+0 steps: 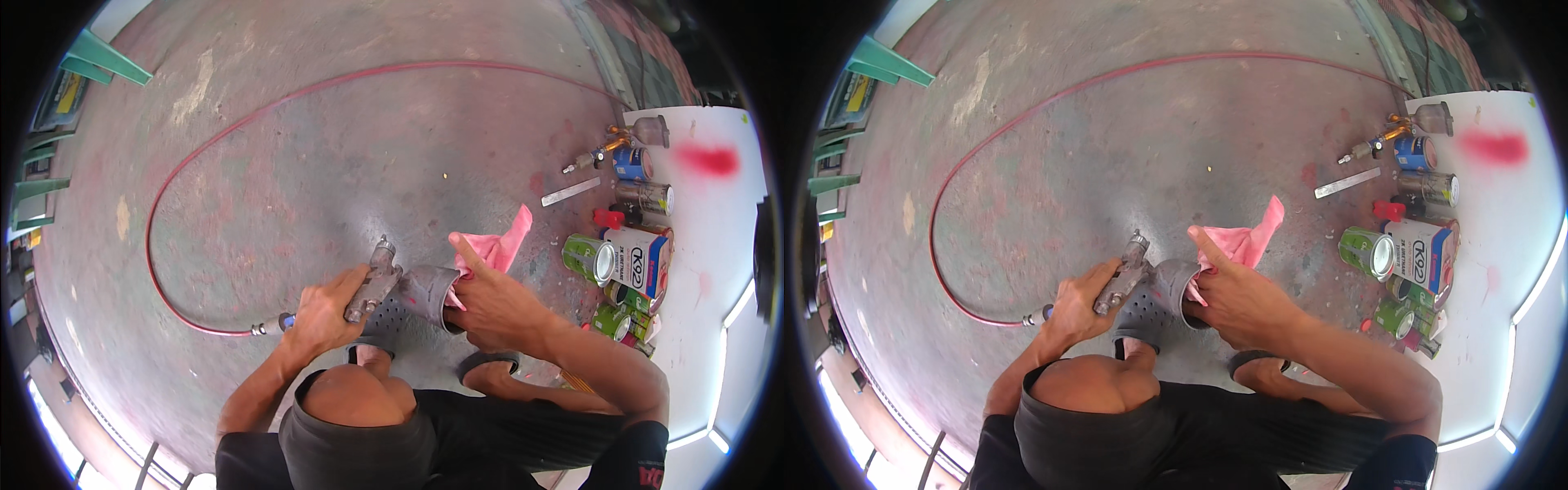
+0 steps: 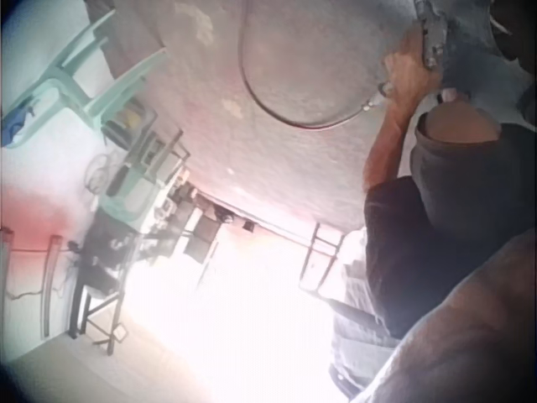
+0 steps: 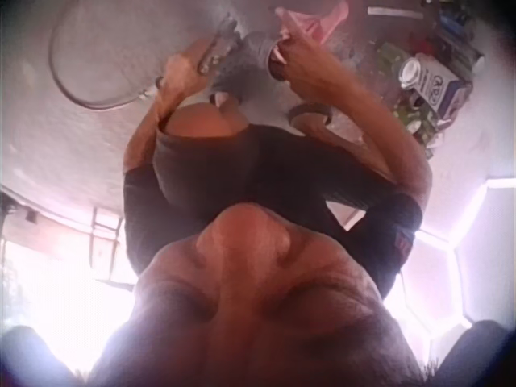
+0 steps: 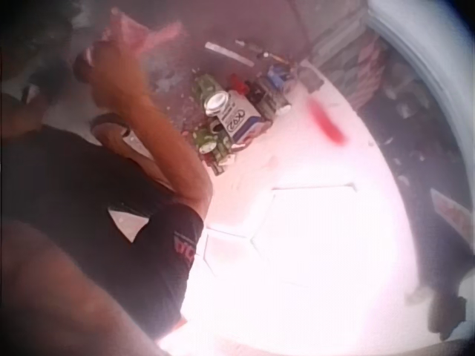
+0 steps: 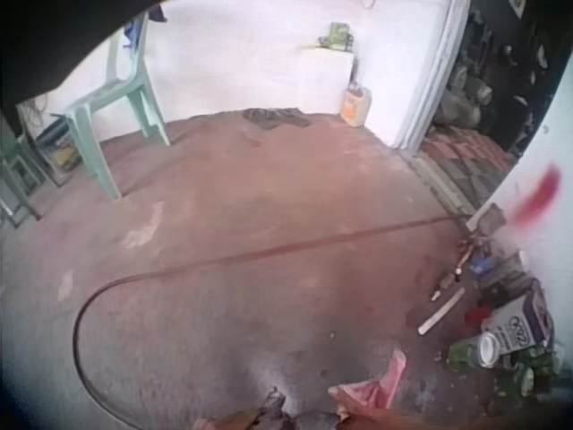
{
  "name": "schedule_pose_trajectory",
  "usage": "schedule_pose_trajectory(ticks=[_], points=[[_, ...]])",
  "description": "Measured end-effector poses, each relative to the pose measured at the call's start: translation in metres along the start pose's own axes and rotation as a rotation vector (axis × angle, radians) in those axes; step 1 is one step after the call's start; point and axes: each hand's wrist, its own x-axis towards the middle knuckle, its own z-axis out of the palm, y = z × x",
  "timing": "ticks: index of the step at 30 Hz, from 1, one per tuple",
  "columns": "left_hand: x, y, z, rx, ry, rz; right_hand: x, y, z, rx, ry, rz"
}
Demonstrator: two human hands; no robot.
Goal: The person walks through a garage, picks up a spray gun, and moves to a workbench. They pour thinner into the spray gun cup, wipe the cup with a cloth, and add paint from a can. The person then walks back toward the car area.
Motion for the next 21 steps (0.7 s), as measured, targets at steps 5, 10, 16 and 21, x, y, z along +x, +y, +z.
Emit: schedule_pose_trajectory(ticks=[5,10,16,21], points=[[0.001,-0.007,0.003,0.131,0.024,-0.036,0.027,-0.008,0.014,0.368,0.013,0.212],[0.022,-0.016,0.021,0.159,0.138,-0.139,0.035,0.012,0.022,1.353,0.019,0.426],[0.03,-0.04,0.027,0.053,0.006,-0.056,0.002,0.017,0.016,0.218,0.177,0.034],[0.029,-0.034,0.024,-0.007,0.029,-0.001,0.026,0.018,0.02,-0.07,-0.121,0.012]])
